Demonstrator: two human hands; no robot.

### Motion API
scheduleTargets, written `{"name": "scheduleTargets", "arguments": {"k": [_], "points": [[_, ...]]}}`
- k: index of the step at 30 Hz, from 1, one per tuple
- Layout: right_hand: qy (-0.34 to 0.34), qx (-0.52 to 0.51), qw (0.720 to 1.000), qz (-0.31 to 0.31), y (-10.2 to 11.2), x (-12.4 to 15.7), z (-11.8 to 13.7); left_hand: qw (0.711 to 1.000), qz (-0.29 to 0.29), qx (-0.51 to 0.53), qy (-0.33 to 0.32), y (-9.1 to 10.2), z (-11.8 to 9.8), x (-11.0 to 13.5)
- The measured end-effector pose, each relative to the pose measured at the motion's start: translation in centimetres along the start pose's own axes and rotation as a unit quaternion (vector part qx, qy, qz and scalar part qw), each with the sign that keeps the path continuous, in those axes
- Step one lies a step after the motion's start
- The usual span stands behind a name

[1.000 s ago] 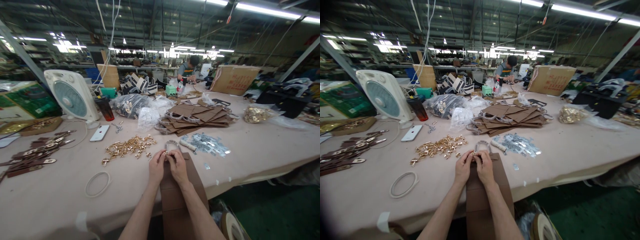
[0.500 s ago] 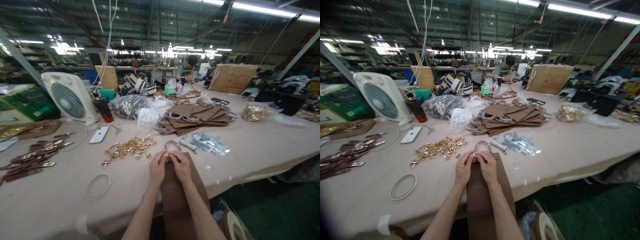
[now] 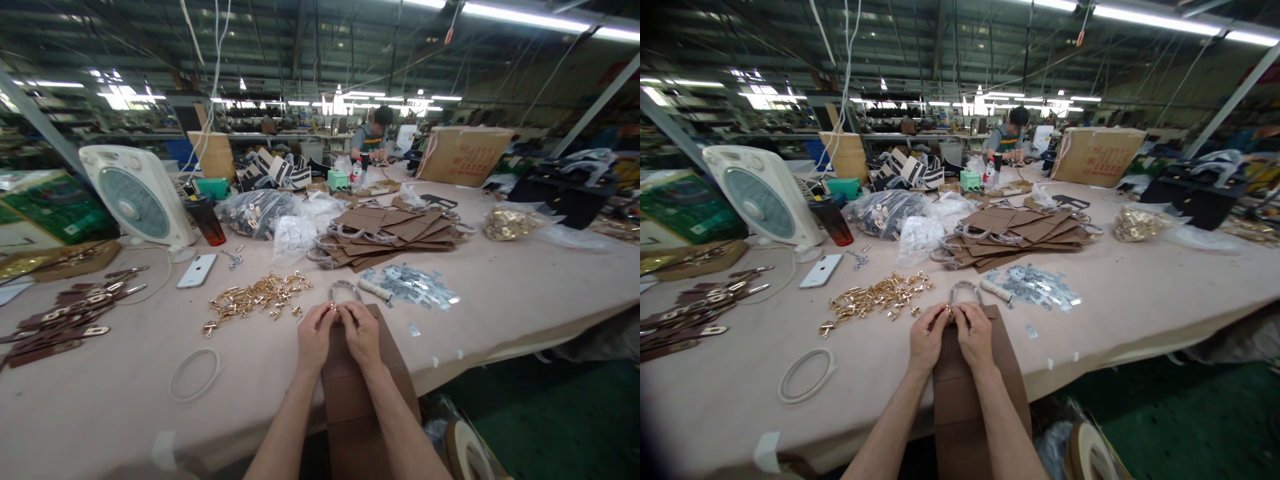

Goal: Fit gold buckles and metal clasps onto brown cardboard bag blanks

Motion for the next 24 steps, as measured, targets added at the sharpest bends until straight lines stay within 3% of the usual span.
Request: {"name": "scheduleTargets", "arguments": {"k": [10, 18, 21, 24], "points": [[-0.071, -0.060, 0.996, -0.002, 0.3, 0.0, -0.5, 0.996, 0.005, -0.053, -0.078, -0.5, -1.9, 0.3], [-0.107, -0.114, 0.988, -0.006, 0.4, -0.1, -0.7, 0.994, 0.002, -0.047, -0.100, -0.5, -1.9, 0.4], [-0.169, -0.198, 0.966, 0.008, -0.1, 0.2, -1.6, 0.995, -0.012, -0.027, -0.094, -0.3, -1.7, 0.3], [-0.253, -0.313, 0.915, 0.035, -1.4, 0.9, -2.9, 0.997, -0.008, -0.005, -0.078, -0.4, -1.5, 0.3]]}}
Point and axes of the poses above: each hand's wrist, its own x-axis away from the middle knuckle, its own y-axis out of the back of the hand, z = x × y, the point moved 5 cm from there along -x, towards the middle knuckle, and after that the axes turned 3 degrees about x, right-handed, at the moved point
